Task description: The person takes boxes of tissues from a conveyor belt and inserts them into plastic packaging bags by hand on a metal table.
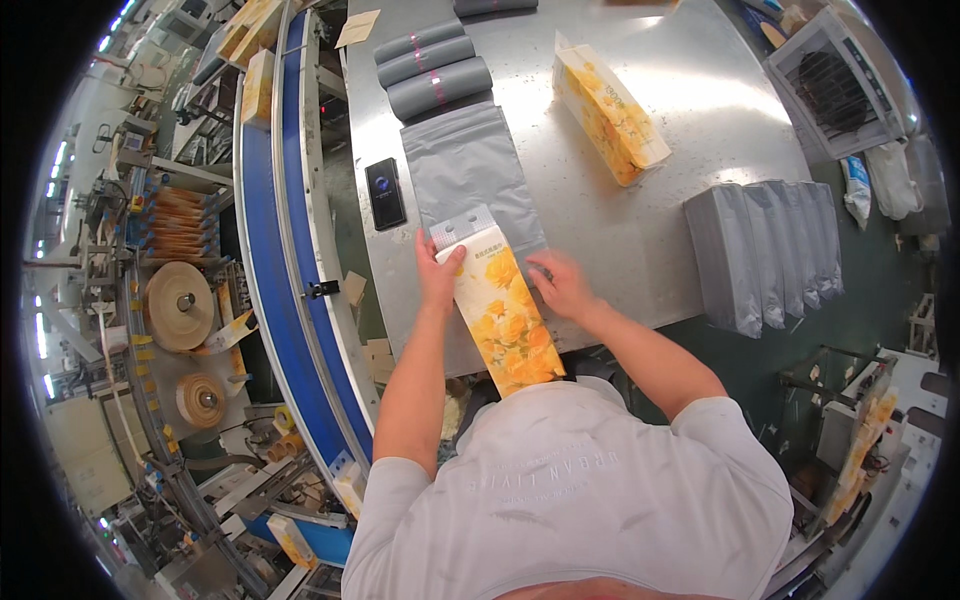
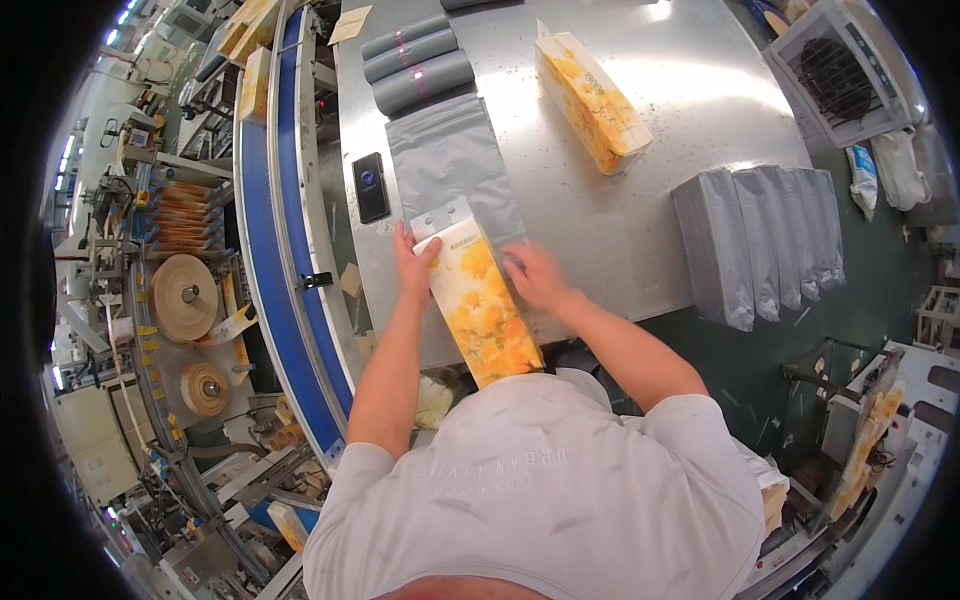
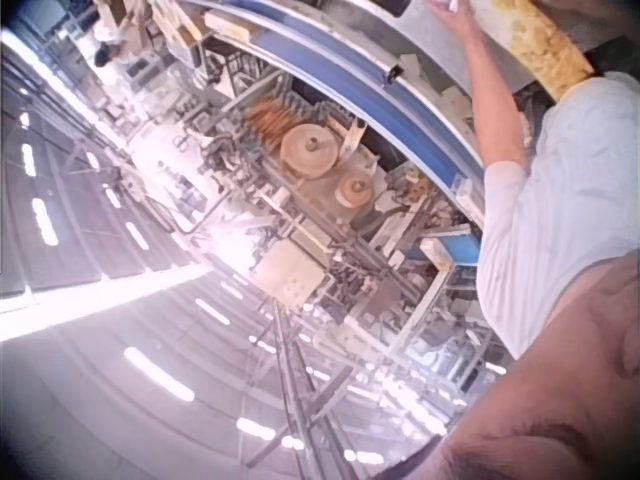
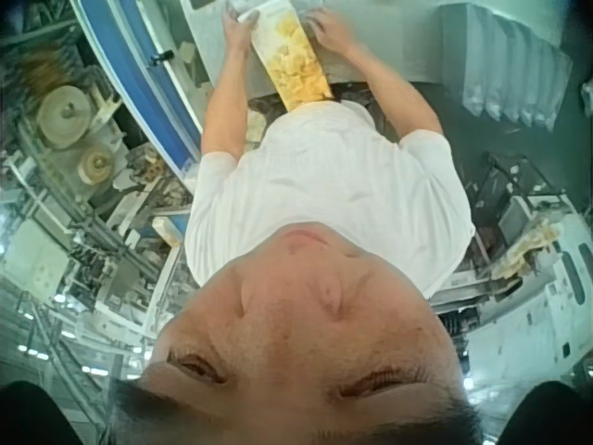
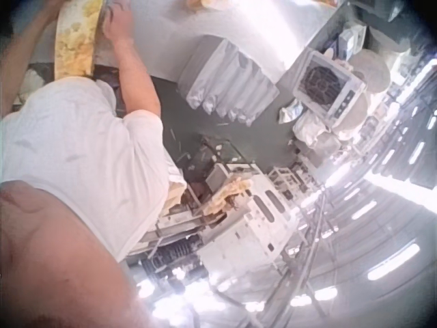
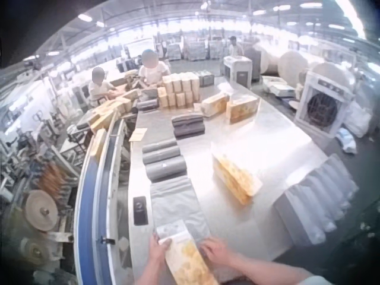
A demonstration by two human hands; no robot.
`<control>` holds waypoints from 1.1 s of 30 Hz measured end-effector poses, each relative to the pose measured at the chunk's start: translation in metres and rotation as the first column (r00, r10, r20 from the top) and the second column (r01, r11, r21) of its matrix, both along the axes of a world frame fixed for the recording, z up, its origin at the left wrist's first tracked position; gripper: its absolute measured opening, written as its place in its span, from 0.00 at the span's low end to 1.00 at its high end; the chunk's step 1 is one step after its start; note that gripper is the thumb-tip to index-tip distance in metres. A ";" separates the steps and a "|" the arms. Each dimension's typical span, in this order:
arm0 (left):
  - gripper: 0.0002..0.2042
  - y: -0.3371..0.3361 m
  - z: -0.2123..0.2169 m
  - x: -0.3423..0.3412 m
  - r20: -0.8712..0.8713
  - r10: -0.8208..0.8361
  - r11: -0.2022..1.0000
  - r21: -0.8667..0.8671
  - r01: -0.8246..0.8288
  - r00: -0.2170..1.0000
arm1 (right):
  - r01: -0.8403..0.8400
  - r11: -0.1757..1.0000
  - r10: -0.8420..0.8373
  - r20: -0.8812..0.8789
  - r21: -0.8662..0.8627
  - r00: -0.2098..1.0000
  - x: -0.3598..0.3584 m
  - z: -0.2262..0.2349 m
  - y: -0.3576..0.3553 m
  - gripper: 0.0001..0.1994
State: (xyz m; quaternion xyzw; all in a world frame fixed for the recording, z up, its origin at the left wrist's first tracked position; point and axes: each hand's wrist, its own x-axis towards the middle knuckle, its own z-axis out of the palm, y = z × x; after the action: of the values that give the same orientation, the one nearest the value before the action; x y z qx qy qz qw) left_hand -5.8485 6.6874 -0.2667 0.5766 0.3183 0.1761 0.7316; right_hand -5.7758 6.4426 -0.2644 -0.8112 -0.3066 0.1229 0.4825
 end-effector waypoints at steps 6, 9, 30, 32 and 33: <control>0.30 0.013 -0.003 -0.016 -0.228 -0.357 0.847 0.330 0.417 0.906 | -0.253 0.894 0.399 0.401 -0.370 0.825 0.052 -0.006 0.010 0.21; 0.25 0.008 0.026 -0.002 -0.452 -0.521 0.419 0.603 0.679 0.724 | -0.264 0.879 0.378 0.243 -0.397 0.893 0.054 0.000 0.016 0.28; 0.12 0.012 -0.013 -0.022 -0.551 -0.139 0.578 0.630 0.519 0.823 | 0.043 0.826 0.113 0.241 -0.562 0.964 0.036 -0.005 0.021 0.10; 0.12 0.007 0.001 -0.036 -0.625 -0.290 0.436 0.588 0.681 0.725 | -0.062 0.799 0.165 0.119 -0.599 0.979 0.016 -0.024 -0.001 0.10; 0.11 0.003 0.007 -0.051 -0.660 -0.350 0.353 0.565 0.746 0.665 | -0.117 0.785 0.191 0.058 -0.608 0.980 -0.001 -0.028 -0.015 0.11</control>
State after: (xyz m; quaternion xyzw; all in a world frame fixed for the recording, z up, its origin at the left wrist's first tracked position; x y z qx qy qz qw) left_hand -5.8990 6.6906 -0.2600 0.9362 0.1339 -0.0958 0.3106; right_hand -5.7764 6.4279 -0.2927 -0.9002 -0.3443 0.2056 0.1696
